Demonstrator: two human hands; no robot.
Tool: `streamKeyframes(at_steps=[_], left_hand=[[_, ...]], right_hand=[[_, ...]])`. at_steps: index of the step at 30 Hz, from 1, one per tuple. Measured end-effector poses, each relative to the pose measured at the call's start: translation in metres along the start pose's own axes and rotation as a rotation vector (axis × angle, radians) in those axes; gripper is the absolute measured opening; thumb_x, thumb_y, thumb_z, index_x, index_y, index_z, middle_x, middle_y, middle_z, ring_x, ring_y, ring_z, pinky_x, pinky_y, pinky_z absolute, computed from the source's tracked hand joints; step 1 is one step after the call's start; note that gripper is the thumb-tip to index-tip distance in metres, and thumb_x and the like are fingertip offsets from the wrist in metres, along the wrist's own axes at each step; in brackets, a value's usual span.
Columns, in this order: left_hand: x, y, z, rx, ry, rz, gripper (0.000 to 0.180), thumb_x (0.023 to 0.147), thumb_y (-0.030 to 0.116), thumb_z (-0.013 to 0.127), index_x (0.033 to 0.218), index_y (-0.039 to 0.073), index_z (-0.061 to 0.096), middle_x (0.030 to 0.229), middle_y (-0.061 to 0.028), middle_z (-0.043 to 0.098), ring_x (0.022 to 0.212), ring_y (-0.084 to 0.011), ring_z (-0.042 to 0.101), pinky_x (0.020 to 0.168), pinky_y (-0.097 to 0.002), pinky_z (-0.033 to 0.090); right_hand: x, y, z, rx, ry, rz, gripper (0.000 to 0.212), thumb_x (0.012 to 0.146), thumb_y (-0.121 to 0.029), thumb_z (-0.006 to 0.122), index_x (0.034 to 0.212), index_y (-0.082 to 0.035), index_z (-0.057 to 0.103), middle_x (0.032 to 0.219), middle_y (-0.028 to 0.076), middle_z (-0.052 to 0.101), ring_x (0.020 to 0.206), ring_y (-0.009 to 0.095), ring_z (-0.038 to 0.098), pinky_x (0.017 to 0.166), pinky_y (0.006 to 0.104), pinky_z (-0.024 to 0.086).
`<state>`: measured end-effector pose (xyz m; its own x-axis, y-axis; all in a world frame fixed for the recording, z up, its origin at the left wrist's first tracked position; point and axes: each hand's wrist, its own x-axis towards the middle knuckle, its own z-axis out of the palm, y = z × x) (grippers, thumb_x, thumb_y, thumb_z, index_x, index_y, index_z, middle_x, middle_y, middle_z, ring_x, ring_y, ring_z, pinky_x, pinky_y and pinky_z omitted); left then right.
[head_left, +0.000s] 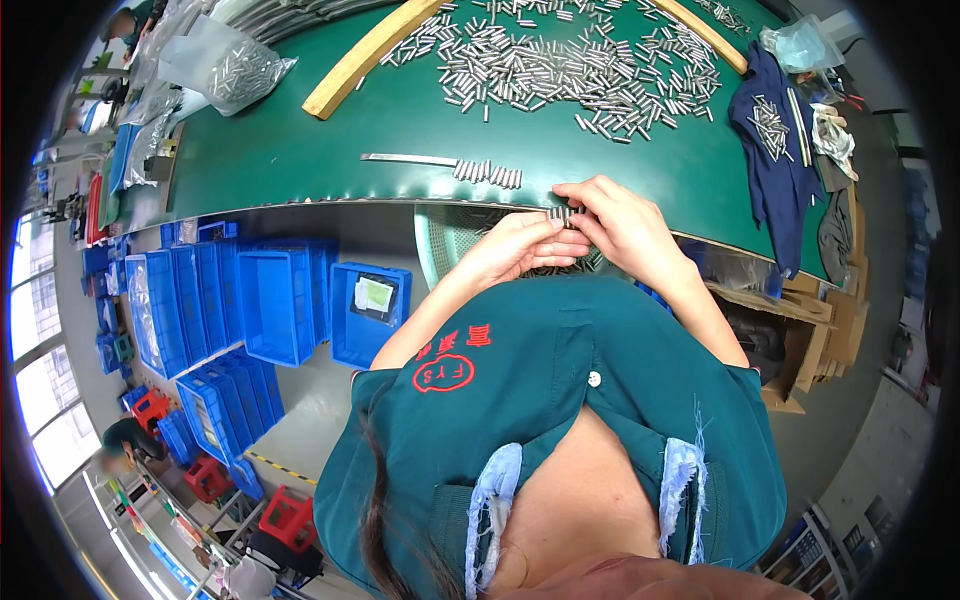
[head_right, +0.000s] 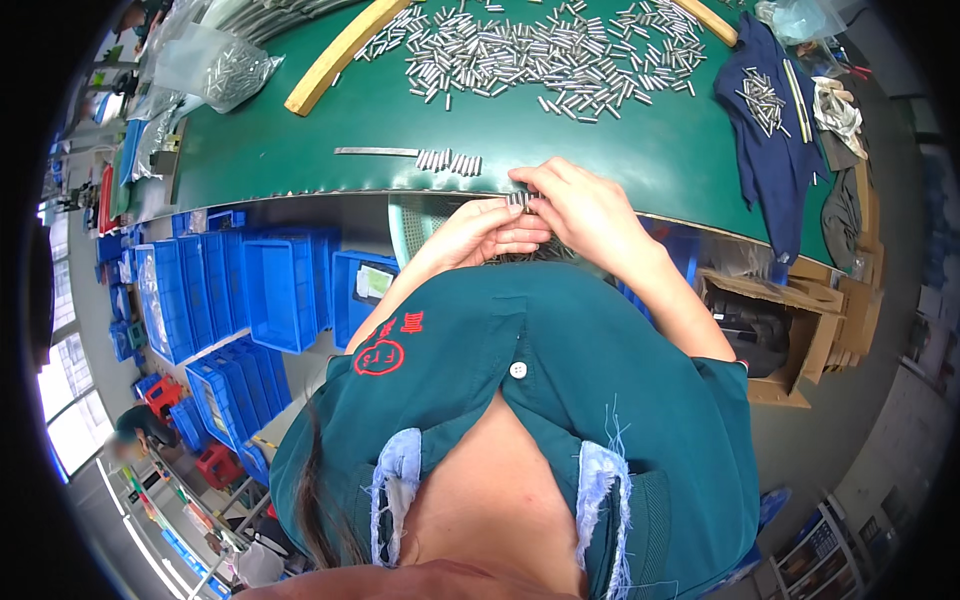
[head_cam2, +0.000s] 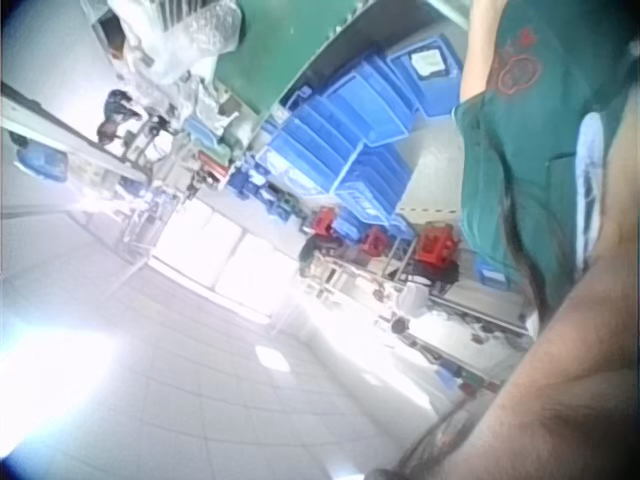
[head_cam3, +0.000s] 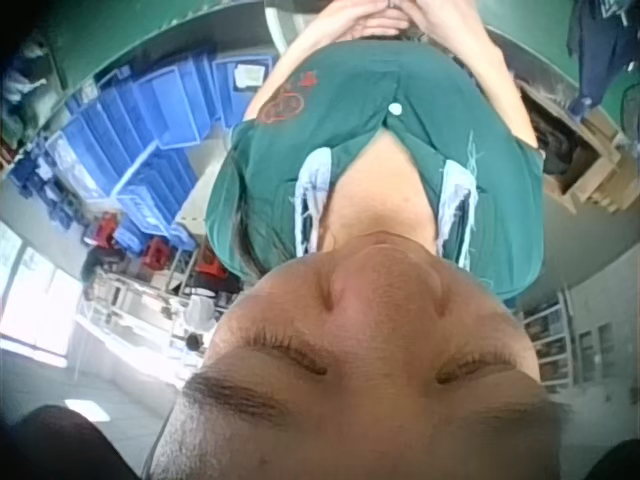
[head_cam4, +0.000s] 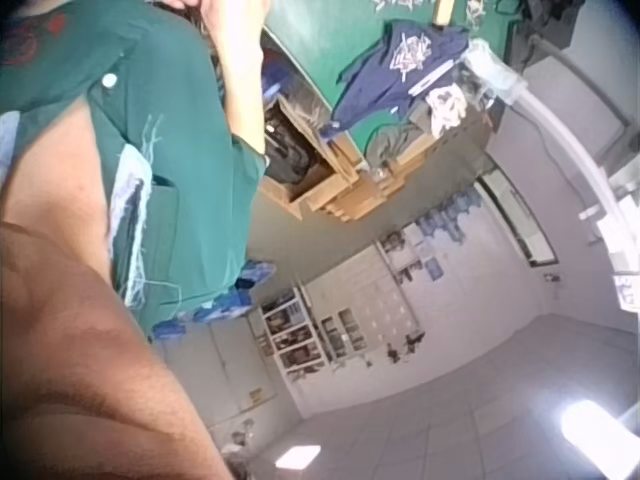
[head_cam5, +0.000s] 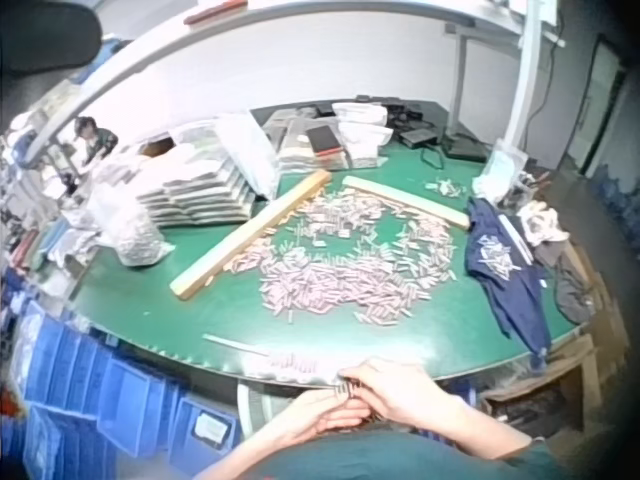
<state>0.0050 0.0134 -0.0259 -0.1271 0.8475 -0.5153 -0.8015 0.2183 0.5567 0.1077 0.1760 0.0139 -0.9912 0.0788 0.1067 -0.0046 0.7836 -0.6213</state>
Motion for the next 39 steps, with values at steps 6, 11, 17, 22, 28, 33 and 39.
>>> streamKeyframes(at_steps=[6, 11, 17, 22, 28, 33, 39], left_hand=[[0.002, -0.009, -0.003, 0.199, 0.018, 0.09, 0.033, 0.097, 0.023, 0.051, 0.119, -0.002, 0.056, 0.11, -0.014, 0.065, 0.101, -0.0206, 0.065, 0.086, -0.0299, 0.052], [-0.005, 0.0, 0.004, 0.367, 0.018, 0.197, 0.029, 0.097, 0.018, 0.05, 0.117, -0.003, 0.058, 0.106, -0.0126, 0.066, 0.098, -0.0173, 0.065, 0.085, -0.0287, 0.052], [-0.017, 0.02, 0.009, 0.404, -0.022, 0.23, 0.027, 0.096, 0.014, 0.05, 0.114, -0.004, 0.06, 0.101, -0.0126, 0.068, 0.094, -0.0169, 0.066, 0.084, -0.0283, 0.052], [-0.02, 0.026, 0.008, 0.385, -0.086, 0.156, 0.029, 0.096, 0.017, 0.051, 0.113, -0.005, 0.06, 0.102, -0.0158, 0.067, 0.094, -0.021, 0.067, 0.085, -0.0305, 0.053], [-0.018, 0.027, 0.006, 0.369, -0.095, 0.134, 0.029, 0.096, 0.017, 0.052, 0.112, -0.005, 0.061, 0.103, -0.0158, 0.068, 0.094, -0.0203, 0.067, 0.085, -0.0302, 0.053], [-0.016, 0.027, 0.002, 0.443, -0.087, 0.069, 0.029, 0.096, 0.018, 0.052, 0.113, -0.004, 0.06, 0.105, -0.0165, 0.067, 0.095, -0.0199, 0.067, 0.084, -0.0292, 0.053], [-0.023, 0.035, -0.001, 0.462, -0.141, 0.016, 0.031, 0.096, 0.022, 0.053, 0.113, -0.003, 0.06, 0.105, -0.0143, 0.068, 0.095, -0.0181, 0.067, 0.082, -0.0274, 0.053]], right_hand=[[-0.005, -0.002, -0.002, 0.088, -0.022, 0.067, 0.038, 0.083, -0.007, 0.061, 0.12, -0.012, 0.056, 0.098, 0.01, 0.057, 0.09, 0.027, 0.06, 0.076, 0.0376, 0.05], [-0.006, -0.004, -0.005, 0.292, -0.017, 0.132, 0.042, 0.083, -0.004, 0.061, 0.124, -0.012, 0.055, 0.096, 0.009, 0.057, 0.085, 0.023, 0.06, 0.072, 0.0351, 0.05], [-0.004, -0.009, -0.013, 0.431, 0.01, 0.132, 0.044, 0.083, -0.006, 0.062, 0.126, -0.012, 0.056, 0.097, 0.006, 0.057, 0.08, 0.015, 0.059, 0.067, 0.0273, 0.049], [-0.002, -0.008, -0.015, 0.611, -0.027, 0.177, 0.043, 0.084, -0.011, 0.063, 0.126, -0.013, 0.057, 0.094, 0.003, 0.055, 0.076, 0.01, 0.053, 0.064, 0.0225, 0.045], [0.001, -0.005, -0.008, 0.594, -0.054, 0.115, 0.03, 0.085, -0.008, 0.063, 0.116, -0.006, 0.064, 0.091, 0.0, 0.055, 0.071, 0.007, 0.048, 0.063, 0.0214, 0.041], [0.003, -0.003, 0.006, 0.53, -0.005, 0.066, 0.018, 0.086, -0.009, 0.065, 0.104, -0.005, 0.068, 0.087, 0.002, 0.057, 0.072, 0.008, 0.051, 0.063, 0.0232, 0.043], [0.003, -0.003, 0.013, 0.806, -0.085, 0.285, 0.015, 0.09, -0.015, 0.062, 0.1, -0.004, 0.066, 0.084, 0.0, 0.059, 0.072, 0.007, 0.055, 0.063, 0.023, 0.045]])
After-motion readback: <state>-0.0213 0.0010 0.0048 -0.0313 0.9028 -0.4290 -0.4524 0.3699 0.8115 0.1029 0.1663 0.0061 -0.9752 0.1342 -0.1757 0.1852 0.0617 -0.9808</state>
